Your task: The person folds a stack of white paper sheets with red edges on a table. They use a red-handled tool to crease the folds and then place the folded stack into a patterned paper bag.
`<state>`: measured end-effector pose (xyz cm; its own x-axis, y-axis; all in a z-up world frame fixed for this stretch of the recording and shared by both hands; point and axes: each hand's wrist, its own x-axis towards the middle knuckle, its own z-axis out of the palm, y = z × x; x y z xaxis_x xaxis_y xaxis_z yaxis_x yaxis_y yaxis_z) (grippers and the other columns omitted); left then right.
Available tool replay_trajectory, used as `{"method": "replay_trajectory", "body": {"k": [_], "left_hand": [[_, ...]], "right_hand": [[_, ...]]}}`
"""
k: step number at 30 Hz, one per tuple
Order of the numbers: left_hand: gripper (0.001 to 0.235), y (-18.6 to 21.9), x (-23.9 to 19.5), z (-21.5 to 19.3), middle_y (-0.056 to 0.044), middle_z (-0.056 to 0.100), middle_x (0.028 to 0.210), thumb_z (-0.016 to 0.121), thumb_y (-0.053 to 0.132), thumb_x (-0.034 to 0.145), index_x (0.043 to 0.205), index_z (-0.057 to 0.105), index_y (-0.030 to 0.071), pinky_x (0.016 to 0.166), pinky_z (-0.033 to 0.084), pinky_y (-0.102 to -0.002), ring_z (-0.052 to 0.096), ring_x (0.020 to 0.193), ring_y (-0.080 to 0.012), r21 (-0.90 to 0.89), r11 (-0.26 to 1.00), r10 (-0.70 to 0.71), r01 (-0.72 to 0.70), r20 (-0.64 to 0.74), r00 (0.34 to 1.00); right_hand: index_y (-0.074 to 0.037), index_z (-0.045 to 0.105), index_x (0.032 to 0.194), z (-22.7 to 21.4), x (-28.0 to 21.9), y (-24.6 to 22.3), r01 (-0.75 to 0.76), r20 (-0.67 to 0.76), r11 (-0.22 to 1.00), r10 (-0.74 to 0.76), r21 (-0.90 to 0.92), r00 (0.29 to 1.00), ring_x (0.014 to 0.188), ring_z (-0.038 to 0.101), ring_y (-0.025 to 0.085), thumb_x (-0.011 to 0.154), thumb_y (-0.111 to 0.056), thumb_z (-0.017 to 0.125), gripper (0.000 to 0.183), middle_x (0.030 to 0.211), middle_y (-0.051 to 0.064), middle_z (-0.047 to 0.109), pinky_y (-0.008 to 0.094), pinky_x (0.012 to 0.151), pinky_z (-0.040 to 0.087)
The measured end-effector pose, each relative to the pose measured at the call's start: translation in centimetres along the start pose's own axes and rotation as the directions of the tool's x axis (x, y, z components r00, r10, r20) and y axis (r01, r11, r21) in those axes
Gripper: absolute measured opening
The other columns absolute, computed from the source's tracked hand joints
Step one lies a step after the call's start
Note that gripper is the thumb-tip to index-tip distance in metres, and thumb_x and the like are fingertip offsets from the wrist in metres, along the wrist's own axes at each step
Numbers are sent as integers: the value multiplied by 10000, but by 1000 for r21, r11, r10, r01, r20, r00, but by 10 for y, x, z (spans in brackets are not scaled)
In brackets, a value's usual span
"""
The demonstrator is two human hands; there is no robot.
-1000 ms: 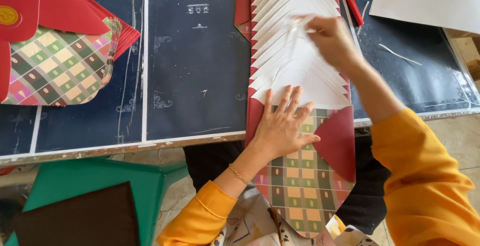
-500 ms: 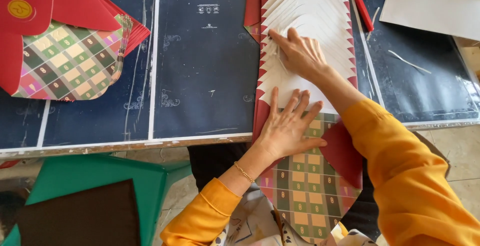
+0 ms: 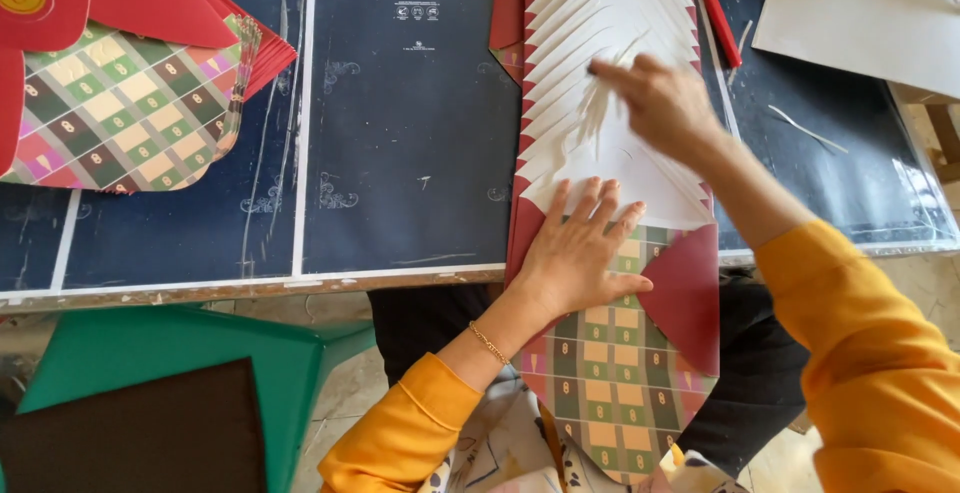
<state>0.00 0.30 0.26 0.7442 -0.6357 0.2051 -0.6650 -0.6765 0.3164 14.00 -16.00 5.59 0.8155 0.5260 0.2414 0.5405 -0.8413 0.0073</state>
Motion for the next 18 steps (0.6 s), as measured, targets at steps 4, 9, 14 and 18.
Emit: {"method": "replay_trajectory", "body": {"k": [4, 9, 14, 18], "left_hand": [[922, -1, -4, 1, -241, 446, 1479, 448, 765, 798, 1475, 447, 138, 1197, 163, -640, 364, 1448, -385, -91, 996, 19, -23, -47, 999], [908, -1, -4, -11, -271, 428, 1480, 444, 729, 813, 1474, 437, 106, 1188, 143, -650, 347, 1445, -414, -125, 992, 30, -33, -27, 999], [910, 1, -3, -5, -234, 376, 1516, 434, 735, 815, 1484, 389, 120, 1191, 134, -627, 285, 1462, -391, -76, 997, 7, -8, -9, 1000], [911, 2, -2, -2, -175, 349, 1535, 451, 738, 816, 1497, 374, 138, 1196, 132, -598, 240, 1471, -352, -35, 999, -17, 16, -42, 999]], "right_hand": [[-336, 490, 1502, 20, 22, -18, -169, 158, 986, 169, -11, 973, 747, 664, 463, 1022, -125, 461, 526, 920, 145, 573, 554, 679, 531], [-313, 510, 1470, 57, 67, 5, -170, 36, 985, 171, -19, 985, 771, 685, 486, 947, -152, 510, 548, 958, 139, 579, 562, 681, 546], [-183, 549, 992, 41, 85, 26, -316, 79, 833, 316, 455, 945, 877, 667, 295, 931, -4, 468, 206, 1145, 121, 642, 386, 595, 452], [-43, 686, 1167, -32, 70, 32, -173, -109, 598, 405, 783, 908, 419, 224, 24, 959, 78, 411, 365, 1308, 72, 670, 198, 342, 188]]}}
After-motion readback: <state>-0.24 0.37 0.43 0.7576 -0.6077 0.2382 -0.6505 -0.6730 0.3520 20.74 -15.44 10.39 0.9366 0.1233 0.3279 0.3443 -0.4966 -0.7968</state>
